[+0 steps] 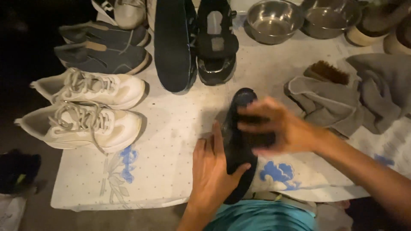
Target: The person scrubs a black shoe sole with a brush, dips the brush into a metal bowl, and continues scrubbing. They then wipe the sole with a cloth and place the shoe on the table next to other footwear.
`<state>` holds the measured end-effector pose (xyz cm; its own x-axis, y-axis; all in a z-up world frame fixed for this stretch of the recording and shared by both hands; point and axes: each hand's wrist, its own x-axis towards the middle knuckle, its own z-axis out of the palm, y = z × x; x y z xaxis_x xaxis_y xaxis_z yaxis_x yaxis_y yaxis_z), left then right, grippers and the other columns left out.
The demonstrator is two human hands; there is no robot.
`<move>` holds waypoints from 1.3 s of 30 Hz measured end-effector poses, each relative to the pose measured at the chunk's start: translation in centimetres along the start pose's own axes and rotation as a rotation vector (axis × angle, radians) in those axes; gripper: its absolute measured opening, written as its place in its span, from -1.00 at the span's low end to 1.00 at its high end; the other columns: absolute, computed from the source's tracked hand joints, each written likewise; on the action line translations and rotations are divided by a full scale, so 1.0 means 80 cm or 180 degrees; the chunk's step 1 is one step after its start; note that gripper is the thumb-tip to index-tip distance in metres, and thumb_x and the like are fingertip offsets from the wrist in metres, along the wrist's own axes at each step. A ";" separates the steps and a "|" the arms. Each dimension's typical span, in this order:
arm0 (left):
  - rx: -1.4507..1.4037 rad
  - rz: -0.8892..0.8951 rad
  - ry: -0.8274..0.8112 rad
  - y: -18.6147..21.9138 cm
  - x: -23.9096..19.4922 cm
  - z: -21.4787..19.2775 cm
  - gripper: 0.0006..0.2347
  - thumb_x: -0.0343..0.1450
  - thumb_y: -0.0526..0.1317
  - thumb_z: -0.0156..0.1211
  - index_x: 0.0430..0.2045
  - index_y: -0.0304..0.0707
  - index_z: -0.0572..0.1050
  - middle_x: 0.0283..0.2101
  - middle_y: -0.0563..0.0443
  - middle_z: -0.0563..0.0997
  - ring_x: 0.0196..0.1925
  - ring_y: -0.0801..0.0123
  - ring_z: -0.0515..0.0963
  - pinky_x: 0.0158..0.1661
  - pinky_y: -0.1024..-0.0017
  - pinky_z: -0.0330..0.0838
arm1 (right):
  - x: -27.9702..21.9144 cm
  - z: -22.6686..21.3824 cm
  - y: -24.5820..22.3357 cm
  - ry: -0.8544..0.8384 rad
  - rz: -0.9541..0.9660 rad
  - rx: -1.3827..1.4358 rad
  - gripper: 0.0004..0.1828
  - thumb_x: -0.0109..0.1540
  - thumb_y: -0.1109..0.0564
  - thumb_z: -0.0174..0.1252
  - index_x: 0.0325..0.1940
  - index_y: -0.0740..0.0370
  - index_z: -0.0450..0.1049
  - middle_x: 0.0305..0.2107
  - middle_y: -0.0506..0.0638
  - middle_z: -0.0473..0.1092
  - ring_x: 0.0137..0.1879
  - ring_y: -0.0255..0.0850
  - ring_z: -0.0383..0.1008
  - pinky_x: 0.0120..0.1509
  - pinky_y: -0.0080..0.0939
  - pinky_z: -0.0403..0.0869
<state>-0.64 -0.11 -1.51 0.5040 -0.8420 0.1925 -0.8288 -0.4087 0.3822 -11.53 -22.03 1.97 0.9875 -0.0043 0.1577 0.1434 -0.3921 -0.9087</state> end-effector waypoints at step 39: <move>0.0296 0.0303 0.0180 -0.009 0.005 -0.001 -0.08 0.23 0.37 0.30 0.39 -0.27 0.23 0.13 -0.10 0.46 0.12 0.05 0.40 0.09 0.06 0.15 | 0.026 -0.029 0.076 0.1230 -0.1047 -0.2868 -0.19 -0.01 -0.06 0.60 0.30 -0.12 0.46 0.41 0.22 0.22 0.26 0.09 0.33 0.26 0.10 0.30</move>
<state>0.21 -0.15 -1.62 0.4328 -0.8584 0.2754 -0.8911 -0.3611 0.2750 -8.79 -26.58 -2.31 0.7970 -0.0052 0.6039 0.1428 -0.9700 -0.1969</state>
